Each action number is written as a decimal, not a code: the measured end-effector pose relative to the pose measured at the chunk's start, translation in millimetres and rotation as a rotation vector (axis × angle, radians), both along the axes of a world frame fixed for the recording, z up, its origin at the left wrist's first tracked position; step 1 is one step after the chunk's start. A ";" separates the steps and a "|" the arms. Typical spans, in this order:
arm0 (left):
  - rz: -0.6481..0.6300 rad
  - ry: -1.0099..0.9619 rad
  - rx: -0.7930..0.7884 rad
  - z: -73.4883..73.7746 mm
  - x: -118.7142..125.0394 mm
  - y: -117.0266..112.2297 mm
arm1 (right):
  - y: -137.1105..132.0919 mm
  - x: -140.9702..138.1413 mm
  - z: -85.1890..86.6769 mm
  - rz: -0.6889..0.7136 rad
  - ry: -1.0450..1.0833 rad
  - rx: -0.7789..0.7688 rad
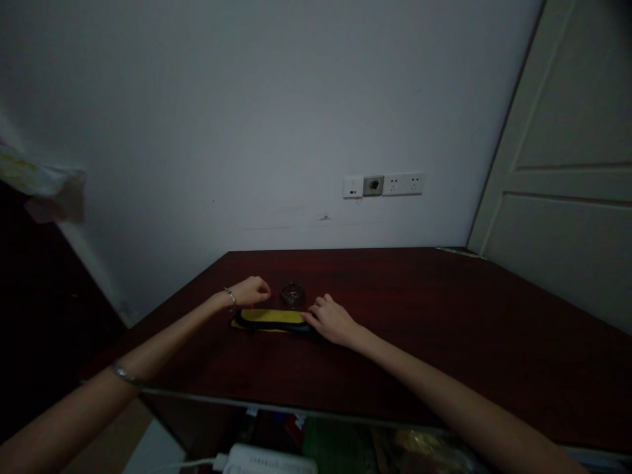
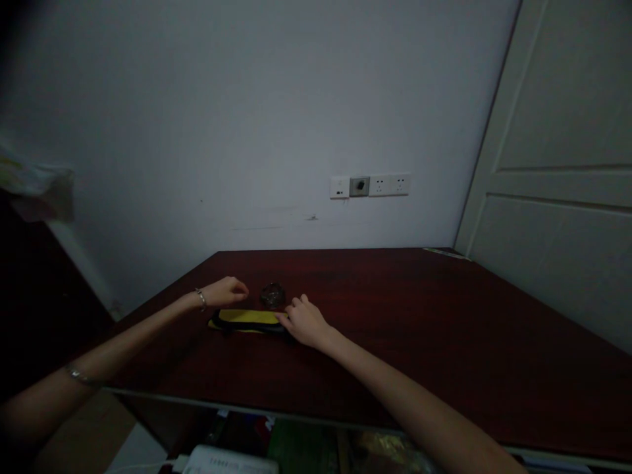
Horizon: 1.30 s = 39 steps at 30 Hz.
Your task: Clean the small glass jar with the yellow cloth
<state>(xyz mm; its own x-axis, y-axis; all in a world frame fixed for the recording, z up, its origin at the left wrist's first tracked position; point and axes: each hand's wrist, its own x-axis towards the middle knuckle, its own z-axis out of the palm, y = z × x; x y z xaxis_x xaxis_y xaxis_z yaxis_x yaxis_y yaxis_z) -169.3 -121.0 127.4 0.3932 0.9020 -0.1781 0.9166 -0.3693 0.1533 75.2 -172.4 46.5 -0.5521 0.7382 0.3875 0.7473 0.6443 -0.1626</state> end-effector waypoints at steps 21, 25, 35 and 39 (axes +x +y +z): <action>0.022 0.038 0.258 -48.6 -22.6 -10.3 | 30.5 10.5 18.9 0.012 0.170 -0.442; 0.130 0.073 0.381 -55.3 -5.7 -11.6 | 41.9 18.8 21.9 -0.100 0.187 -0.394; 0.202 -0.025 0.527 -65.6 6.2 -2.0 | 64.0 10.9 7.2 -0.270 0.227 -0.169; 0.225 -0.249 0.541 -78.6 6.4 7.3 | 79.4 5.4 -3.8 -0.189 0.477 -0.238</action>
